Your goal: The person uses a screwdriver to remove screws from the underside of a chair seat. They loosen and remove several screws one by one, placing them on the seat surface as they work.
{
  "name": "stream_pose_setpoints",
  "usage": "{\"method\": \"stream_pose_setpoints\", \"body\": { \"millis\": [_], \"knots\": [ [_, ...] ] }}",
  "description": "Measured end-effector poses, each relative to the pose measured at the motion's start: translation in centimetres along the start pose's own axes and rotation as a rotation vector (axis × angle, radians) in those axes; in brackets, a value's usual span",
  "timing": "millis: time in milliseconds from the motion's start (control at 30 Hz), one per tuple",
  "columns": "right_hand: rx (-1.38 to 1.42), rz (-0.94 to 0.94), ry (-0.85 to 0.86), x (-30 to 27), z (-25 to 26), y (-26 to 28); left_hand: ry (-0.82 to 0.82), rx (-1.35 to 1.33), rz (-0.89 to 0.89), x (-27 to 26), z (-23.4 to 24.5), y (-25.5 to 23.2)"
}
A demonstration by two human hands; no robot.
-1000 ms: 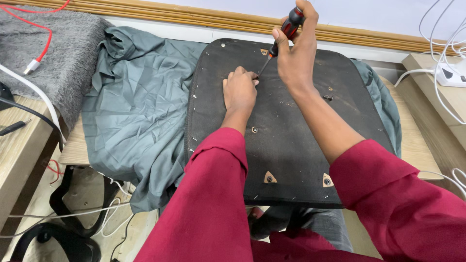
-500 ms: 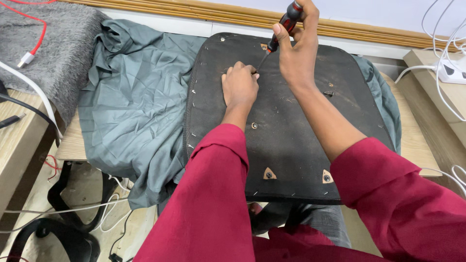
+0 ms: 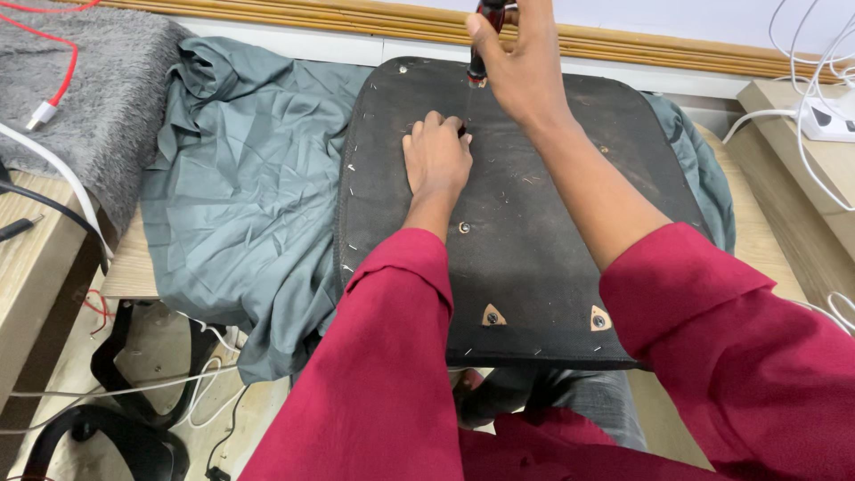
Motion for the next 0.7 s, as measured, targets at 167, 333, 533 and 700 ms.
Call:
{"method": "stream_pose_setpoints", "body": {
  "millis": [167, 333, 533, 700],
  "knots": [
    [-0.037, -0.031, -0.016, 0.3, 0.5, 1.0, 0.022, 0.006, 0.010, 0.0, 0.0, 0.0],
    [-0.021, 0.084, -0.042, 0.3, 1.1, 1.1, 0.029, 0.015, 0.008, 0.1, 0.2, 0.0],
    [-0.018, -0.193, -0.006, -0.6, 1.6, -1.1, 0.054, 0.021, 0.008, 0.2, 0.1, 0.0],
    [-0.005, 0.033, -0.118, -2.9, 2.6, -0.8, 0.051, 0.035, -0.026, 0.2, -0.2, 0.1]
  ]
}}
Point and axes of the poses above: each hand's wrist, its own x-axis towards the middle knuckle, its own z-axis out of the back of the hand, y = z × x, the point moved 2 cm from there along x, towards the middle knuckle, and after that the axes turned 3 degrees about -z, right-handed, at the moved point
